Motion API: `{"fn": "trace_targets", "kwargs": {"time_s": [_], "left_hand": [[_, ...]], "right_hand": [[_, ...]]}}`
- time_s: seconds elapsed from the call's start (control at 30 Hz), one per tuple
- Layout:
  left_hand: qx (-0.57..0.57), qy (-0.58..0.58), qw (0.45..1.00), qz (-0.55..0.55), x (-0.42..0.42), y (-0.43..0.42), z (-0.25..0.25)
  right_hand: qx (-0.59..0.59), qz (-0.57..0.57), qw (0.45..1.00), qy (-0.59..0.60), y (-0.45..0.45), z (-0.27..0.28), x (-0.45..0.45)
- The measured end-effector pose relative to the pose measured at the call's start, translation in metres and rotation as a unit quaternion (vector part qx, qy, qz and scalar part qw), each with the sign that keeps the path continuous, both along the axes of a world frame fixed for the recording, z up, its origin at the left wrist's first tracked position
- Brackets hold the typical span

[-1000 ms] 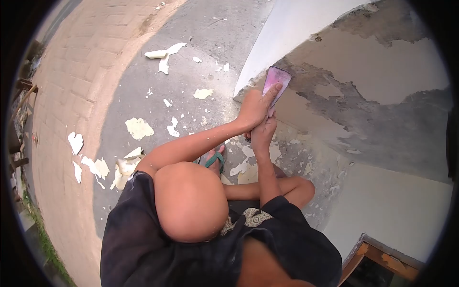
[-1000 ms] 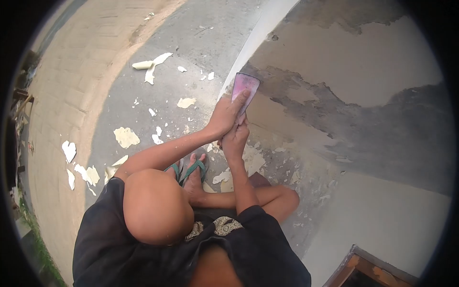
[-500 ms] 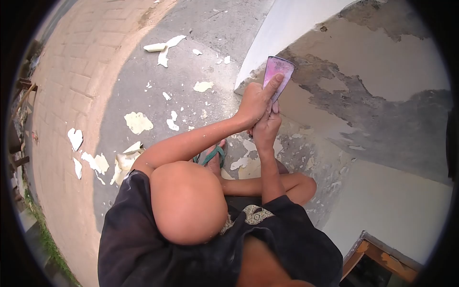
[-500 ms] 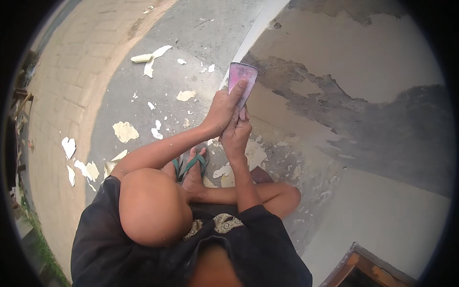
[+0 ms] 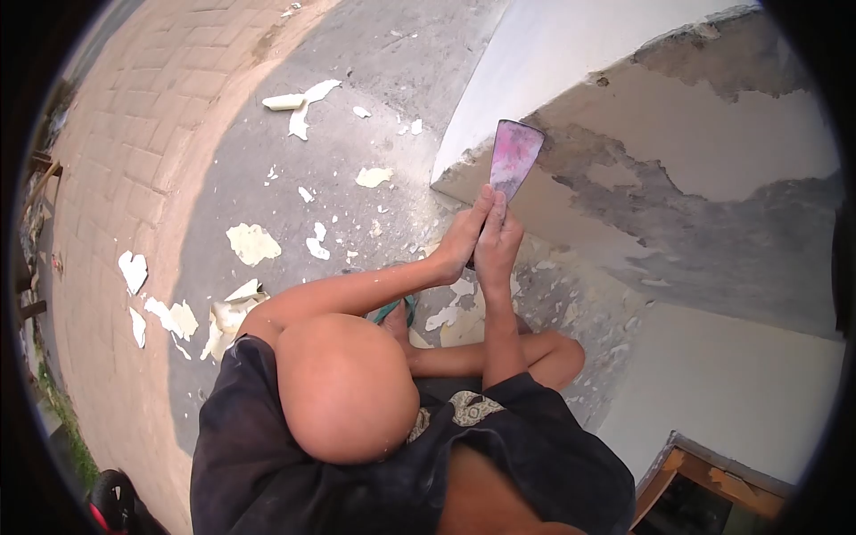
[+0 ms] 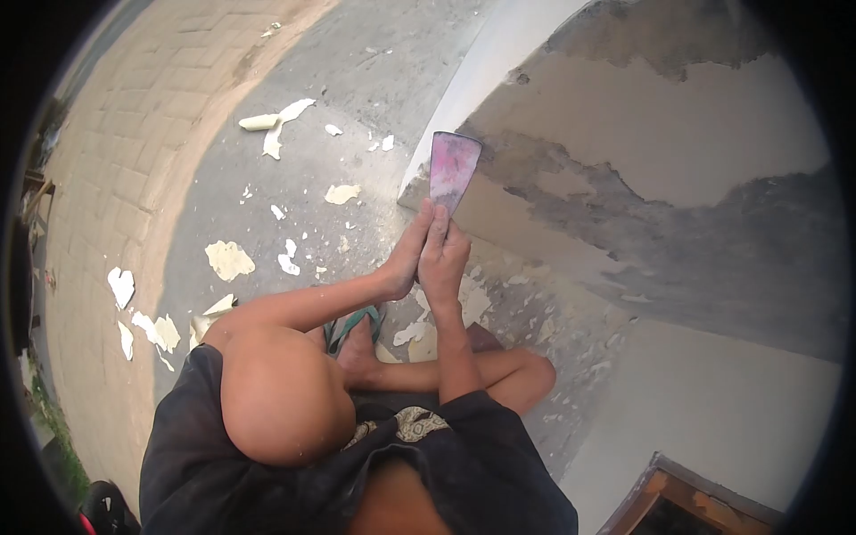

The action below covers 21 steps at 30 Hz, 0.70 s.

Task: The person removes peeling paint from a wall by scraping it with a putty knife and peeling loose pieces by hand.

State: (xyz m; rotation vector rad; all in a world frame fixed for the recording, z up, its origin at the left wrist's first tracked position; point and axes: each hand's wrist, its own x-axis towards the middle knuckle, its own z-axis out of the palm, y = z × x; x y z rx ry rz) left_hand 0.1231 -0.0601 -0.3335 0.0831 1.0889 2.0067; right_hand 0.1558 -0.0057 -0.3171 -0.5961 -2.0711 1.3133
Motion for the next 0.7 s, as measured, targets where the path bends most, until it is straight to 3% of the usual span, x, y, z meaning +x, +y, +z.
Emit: {"fn": "trace_targets", "kwargs": {"time_s": [0.13,0.23,0.33,0.47,0.57,0.7], "left_hand": [[-0.06,0.039,0.997,0.0,-0.014,0.0,0.008],[-0.07,0.039,0.997,0.015,0.001,0.0,0.003],[-0.073,0.064,0.995,0.026,-0.006,0.002,0.014],[-0.045,0.055,0.997,0.028,-0.011,0.007,0.006],[-0.109,0.101,0.989,-0.001,-0.006,0.001,0.006],[-0.068,0.083,0.993,0.043,-0.015,0.011,0.004]], "right_hand": [[-0.081,0.012,0.997,-0.008,0.006,-0.002,-0.01],[-0.037,0.019,0.999,-0.032,0.002,0.007,0.002],[-0.017,-0.015,1.0,0.017,-0.008,0.005,0.002],[-0.051,-0.005,0.998,-0.022,0.002,0.005,0.004],[-0.042,-0.008,0.999,-0.021,0.0,0.007,0.002],[-0.033,-0.018,0.999,0.024,-0.004,0.013,-0.01]]}}
